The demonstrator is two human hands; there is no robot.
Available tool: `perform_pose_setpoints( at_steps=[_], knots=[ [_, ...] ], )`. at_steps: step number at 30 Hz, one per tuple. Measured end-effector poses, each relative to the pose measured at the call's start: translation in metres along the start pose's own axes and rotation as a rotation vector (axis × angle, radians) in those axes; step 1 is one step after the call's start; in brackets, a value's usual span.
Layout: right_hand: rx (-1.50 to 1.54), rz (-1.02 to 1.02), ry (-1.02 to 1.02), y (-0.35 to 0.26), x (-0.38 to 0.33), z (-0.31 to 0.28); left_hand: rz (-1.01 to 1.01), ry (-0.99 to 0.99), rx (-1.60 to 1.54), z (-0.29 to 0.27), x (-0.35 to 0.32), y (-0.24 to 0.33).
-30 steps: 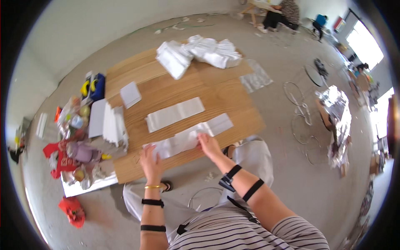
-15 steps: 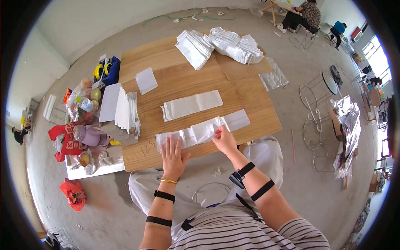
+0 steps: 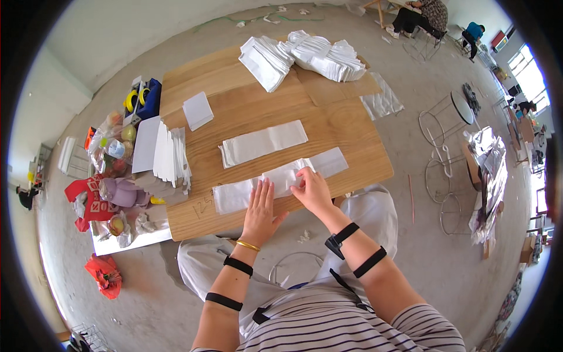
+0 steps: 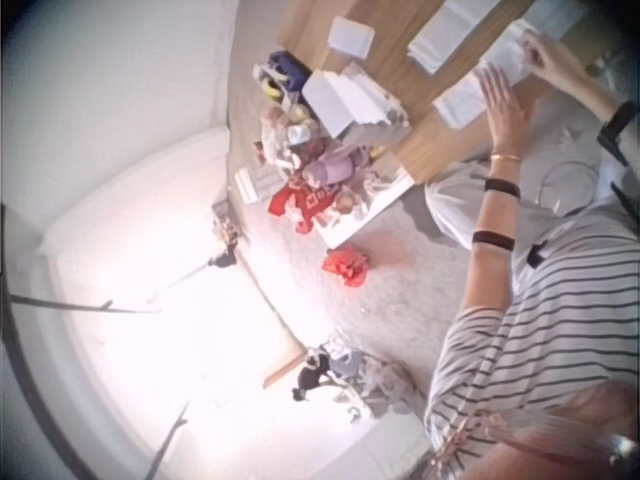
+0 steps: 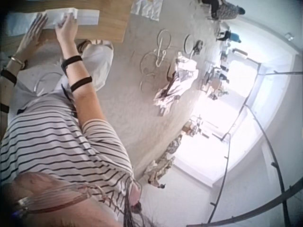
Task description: Manually folding rectangular white plastic or foam sheets on a assembly table.
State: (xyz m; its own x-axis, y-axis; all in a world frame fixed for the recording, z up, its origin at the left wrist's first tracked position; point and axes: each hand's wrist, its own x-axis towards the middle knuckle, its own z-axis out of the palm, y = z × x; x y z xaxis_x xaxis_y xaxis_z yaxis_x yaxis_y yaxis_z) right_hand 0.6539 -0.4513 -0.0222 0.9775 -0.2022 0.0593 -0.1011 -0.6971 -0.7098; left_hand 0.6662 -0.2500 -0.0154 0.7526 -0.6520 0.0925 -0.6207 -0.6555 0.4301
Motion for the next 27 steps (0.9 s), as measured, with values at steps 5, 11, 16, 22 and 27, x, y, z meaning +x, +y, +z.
perform_pose_setpoints(
  at_steps=[5,11,16,22,27],
  knots=[
    [-0.218,-0.040,0.122,-0.002,-0.006,0.011,0.020,-0.027,0.089,0.006,0.000,0.000],
    [-0.176,0.008,0.168,0.008,-0.013,-0.014,0.023,-0.050,0.124,-0.001,0.012,0.018],
    [-0.095,0.010,0.191,0.010,-0.017,-0.022,0.106,-0.029,0.094,0.017,0.028,0.027],
    [-0.049,-0.019,0.200,0.023,-0.023,-0.024,0.114,-0.067,0.108,0.025,0.028,0.029],
    [-0.009,-0.027,0.203,0.021,-0.019,-0.021,0.187,-0.087,0.260,0.016,0.028,0.033]
  ],
)
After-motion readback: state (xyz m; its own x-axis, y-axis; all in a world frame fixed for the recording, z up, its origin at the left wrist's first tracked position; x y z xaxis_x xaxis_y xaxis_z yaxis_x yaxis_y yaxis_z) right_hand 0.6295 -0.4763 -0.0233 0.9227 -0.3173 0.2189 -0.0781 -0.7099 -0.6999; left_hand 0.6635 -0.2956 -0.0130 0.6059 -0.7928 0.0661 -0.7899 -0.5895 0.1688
